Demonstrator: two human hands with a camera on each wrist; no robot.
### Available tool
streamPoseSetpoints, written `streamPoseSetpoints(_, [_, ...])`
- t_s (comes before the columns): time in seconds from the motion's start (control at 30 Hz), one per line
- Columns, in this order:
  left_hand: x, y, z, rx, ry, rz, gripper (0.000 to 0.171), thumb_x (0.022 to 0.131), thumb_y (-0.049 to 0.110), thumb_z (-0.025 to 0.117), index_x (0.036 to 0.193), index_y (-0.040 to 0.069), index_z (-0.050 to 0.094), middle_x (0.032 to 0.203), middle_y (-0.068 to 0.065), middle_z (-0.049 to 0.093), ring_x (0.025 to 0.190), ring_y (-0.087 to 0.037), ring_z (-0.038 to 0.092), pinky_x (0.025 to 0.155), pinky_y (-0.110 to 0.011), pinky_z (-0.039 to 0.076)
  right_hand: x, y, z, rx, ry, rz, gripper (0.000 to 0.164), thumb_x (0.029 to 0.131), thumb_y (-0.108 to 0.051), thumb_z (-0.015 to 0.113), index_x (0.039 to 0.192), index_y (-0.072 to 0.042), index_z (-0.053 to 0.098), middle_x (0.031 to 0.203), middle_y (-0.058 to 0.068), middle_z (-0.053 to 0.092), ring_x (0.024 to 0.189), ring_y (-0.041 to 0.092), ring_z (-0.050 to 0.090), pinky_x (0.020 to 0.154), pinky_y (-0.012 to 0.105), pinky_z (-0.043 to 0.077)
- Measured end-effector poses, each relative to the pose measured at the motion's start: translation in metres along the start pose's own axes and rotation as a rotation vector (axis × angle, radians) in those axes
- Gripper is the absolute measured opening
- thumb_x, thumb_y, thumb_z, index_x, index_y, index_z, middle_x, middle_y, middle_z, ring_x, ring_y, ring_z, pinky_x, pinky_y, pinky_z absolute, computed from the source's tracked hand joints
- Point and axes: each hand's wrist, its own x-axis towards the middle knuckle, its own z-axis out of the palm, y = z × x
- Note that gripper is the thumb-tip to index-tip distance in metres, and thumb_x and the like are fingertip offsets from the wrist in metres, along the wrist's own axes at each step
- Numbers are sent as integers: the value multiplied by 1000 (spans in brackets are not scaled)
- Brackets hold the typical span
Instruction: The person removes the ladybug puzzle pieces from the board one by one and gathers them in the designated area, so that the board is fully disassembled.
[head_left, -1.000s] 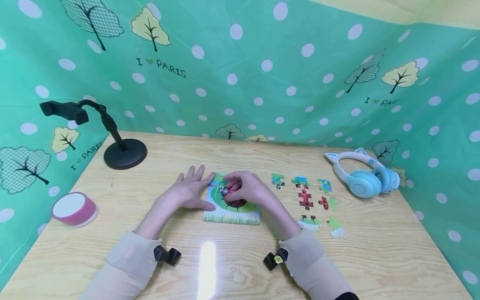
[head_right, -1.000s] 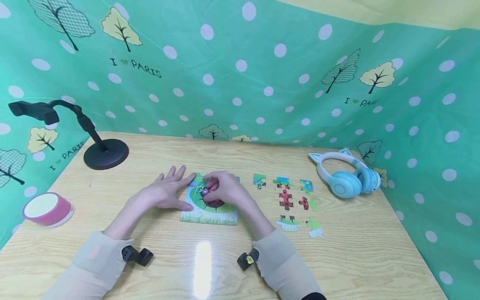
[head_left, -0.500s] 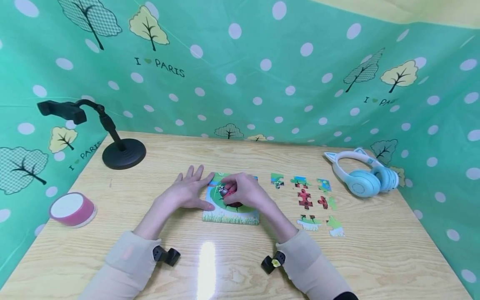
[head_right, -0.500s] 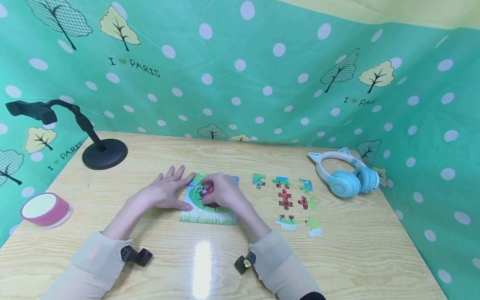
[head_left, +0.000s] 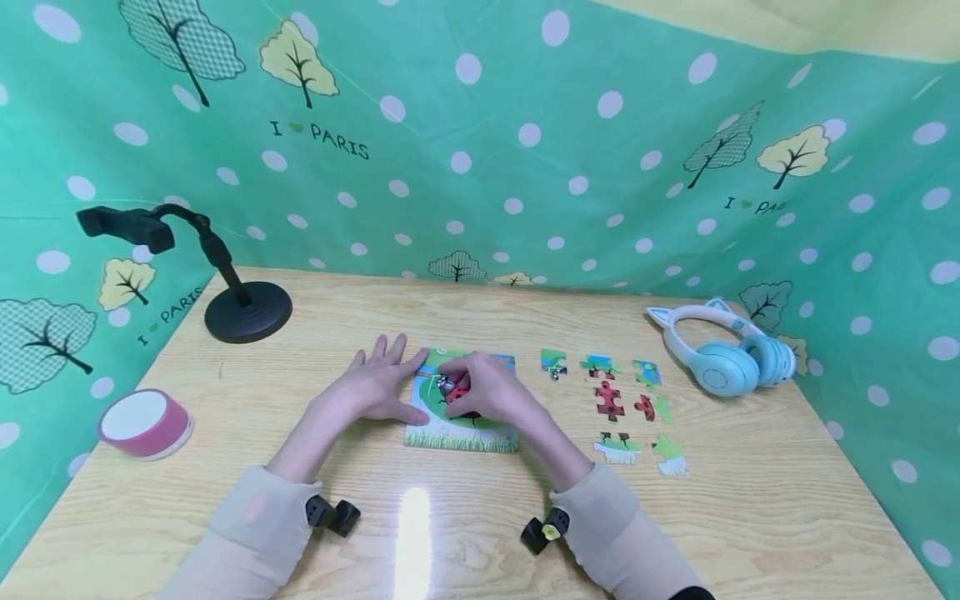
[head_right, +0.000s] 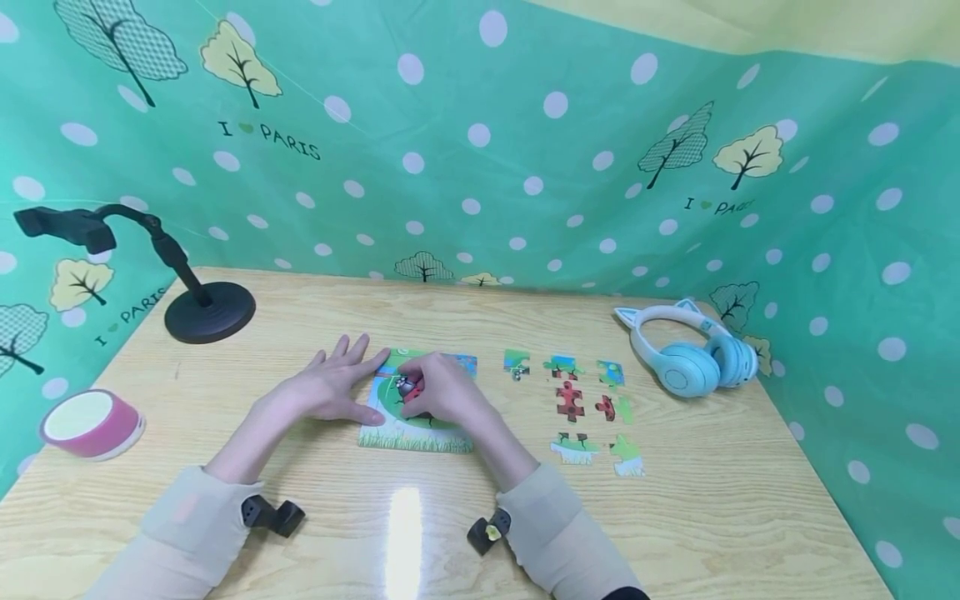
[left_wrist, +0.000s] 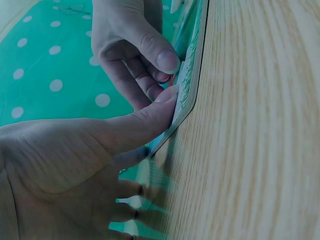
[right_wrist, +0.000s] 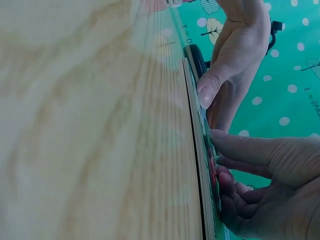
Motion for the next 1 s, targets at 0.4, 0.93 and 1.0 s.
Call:
streamPoseSetpoints(0.4, [1, -1, 1, 4, 0, -1, 104, 86, 58, 76, 165, 14, 23, 171, -28, 4, 157, -54, -1, 125, -75, 7, -1, -2, 1, 8, -2, -21, 52, 78, -8, 89, 128, -8, 73, 100, 4, 71, 83, 14, 59, 69, 24, 49])
streamPoseSetpoints(0.93, [0, -1, 1, -12, -6, -4, 105, 86, 57, 76, 165, 15, 22, 171, -28, 2, 157, -53, -4, 125, -74, 4, -1, -2, 3, 8, 18, 15, 50, 77, -10, 90, 125, -10, 75, 93, 1, 70, 82, 13, 57, 69, 23, 49])
streamPoseSetpoints(1.0, [-1, -1, 0, -12, -4, -3, 105, 86, 57, 76, 165, 15, 23, 171, -28, 2, 157, -54, -3, 125, -74, 5, -1, -2, 3, 11, 19, 20, 50, 77, -10, 91, 124, -11, 75, 93, 1, 69, 82, 14, 57, 69, 23, 49])
